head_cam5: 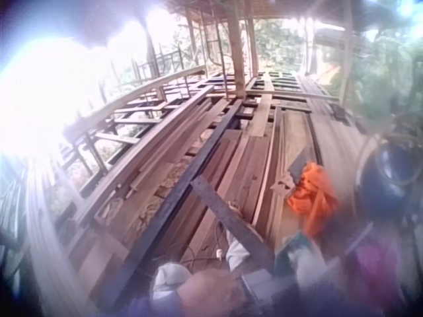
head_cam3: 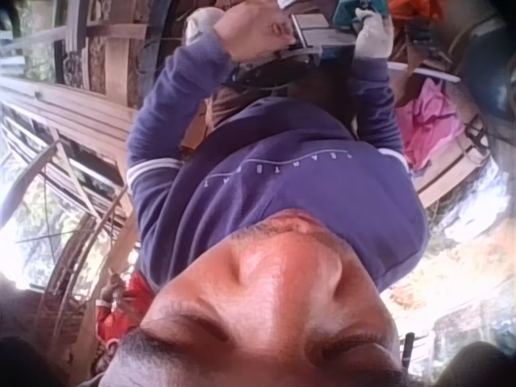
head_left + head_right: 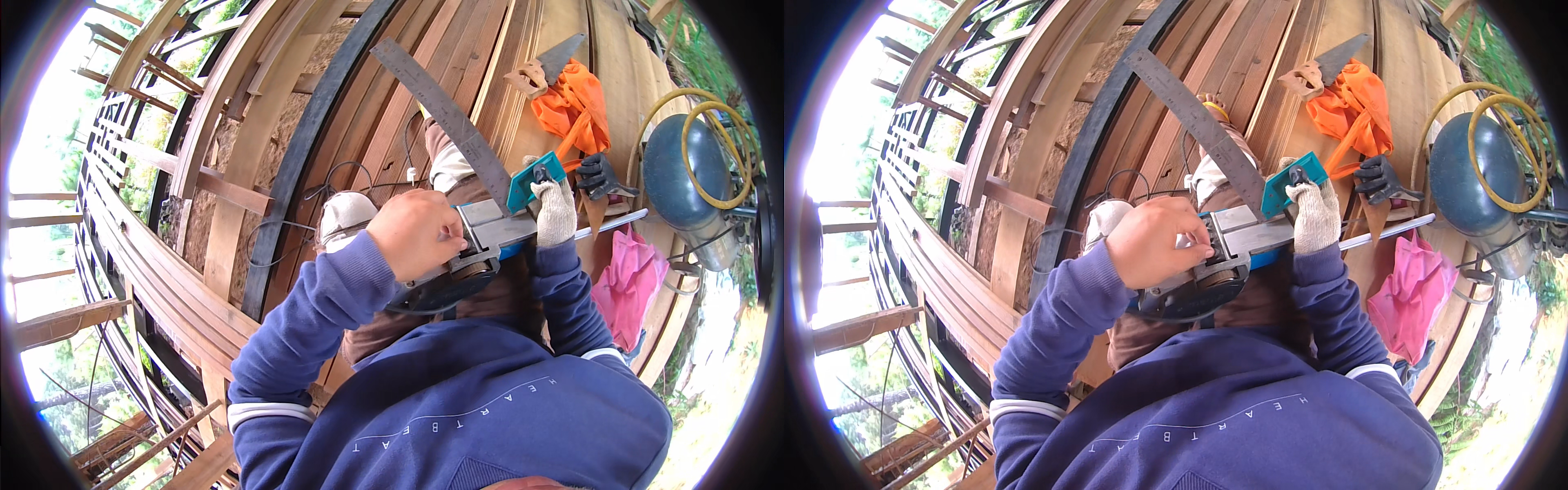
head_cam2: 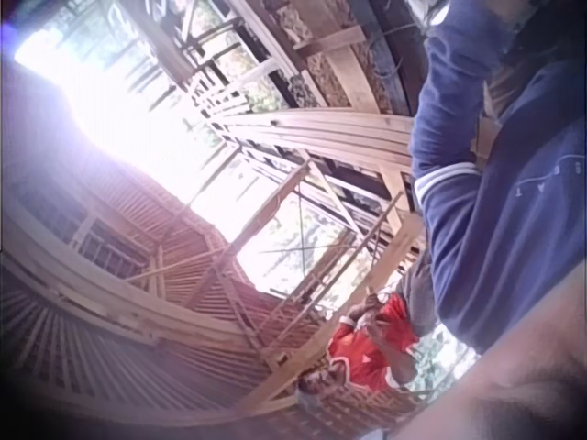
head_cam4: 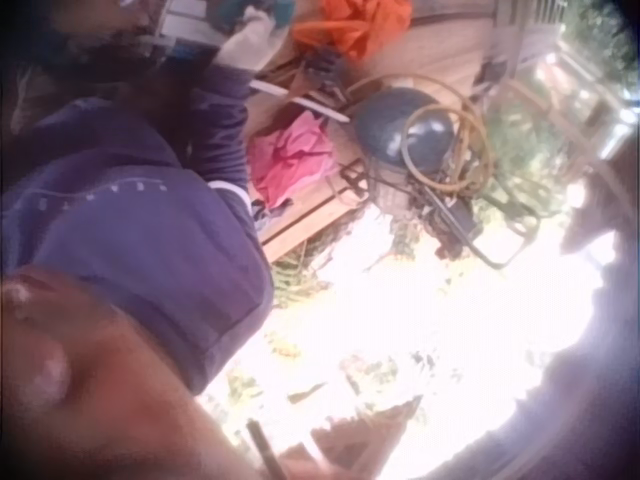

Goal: The person adjusts a power planer using a metal ruler and then cleans wood debris from the planer's surface by hand.

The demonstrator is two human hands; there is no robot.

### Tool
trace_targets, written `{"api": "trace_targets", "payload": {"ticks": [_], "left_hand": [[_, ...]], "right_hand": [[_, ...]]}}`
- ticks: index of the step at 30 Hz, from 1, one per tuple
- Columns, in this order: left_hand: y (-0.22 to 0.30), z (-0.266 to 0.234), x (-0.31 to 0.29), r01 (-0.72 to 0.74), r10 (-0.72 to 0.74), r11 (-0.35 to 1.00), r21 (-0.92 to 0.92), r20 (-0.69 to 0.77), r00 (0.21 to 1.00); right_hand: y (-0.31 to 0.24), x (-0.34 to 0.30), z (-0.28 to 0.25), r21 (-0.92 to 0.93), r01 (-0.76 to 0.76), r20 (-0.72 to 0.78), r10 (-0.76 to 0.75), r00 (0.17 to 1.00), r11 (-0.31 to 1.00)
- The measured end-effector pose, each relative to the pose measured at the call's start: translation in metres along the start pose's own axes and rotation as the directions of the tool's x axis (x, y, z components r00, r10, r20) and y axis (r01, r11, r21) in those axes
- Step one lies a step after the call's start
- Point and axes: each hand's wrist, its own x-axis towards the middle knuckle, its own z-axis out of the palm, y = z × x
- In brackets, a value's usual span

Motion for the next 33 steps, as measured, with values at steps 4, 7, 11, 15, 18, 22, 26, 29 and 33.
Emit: {"api": "trace_targets", "payload": {"ticks": [4,7,11,15,18,22,26,29,33], "left_hand": [[0.009,0.004,0.004,0.064,-0.067,0.995,0.081,0.034,0.997],[0.009,0.008,0.006,0.049,-0.053,0.993,0.109,0.038,0.998],[0.011,0.005,0.01,0.021,-0.028,0.995,0.094,0.073,0.997],[0.007,0.006,0.011,-0.036,0.032,0.997,0.066,0.073,0.997],[0.008,0.002,0.01,-0.048,0.044,0.998,0.047,0.081,0.996],[0.015,0.005,0.008,0.081,-0.082,0.996,0.028,0.048,0.995],[0.014,0.007,0.008,0.031,-0.033,0.997,0.068,0.033,0.999],[0.011,0.007,0.009,0.022,-0.022,1.0,0.007,0.053,0.998],[0.012,0.008,0.008,0.039,-0.038,0.999,-0.01,0.027,0.999]], "right_hand": [[0.004,0.004,-0.003,0.031,0.002,0.022,-0.003,1.0,1.0],[0.002,0.002,0.001,0.048,-0.005,0.011,0.005,1.0,0.999],[0.002,0.002,-0.003,0.005,0.002,0.019,-0.002,1.0,1.0],[-0.002,-0.001,0.0,-0.112,0.085,0.033,-0.082,0.996,0.99],[-0.002,-0.002,0.001,-0.05,0.09,0.037,-0.089,0.995,0.995],[-0.001,-0.001,-0.001,-0.019,0.048,0.043,-0.047,0.998,0.999],[-0.005,-0.005,0.006,0.015,0.037,0.024,-0.037,0.999,0.999],[-0.008,-0.006,0.005,-0.02,0.008,0.014,-0.008,1.0,1.0],[-0.007,-0.007,0.005,-0.029,0.033,0.018,-0.032,0.999,0.999]]}}
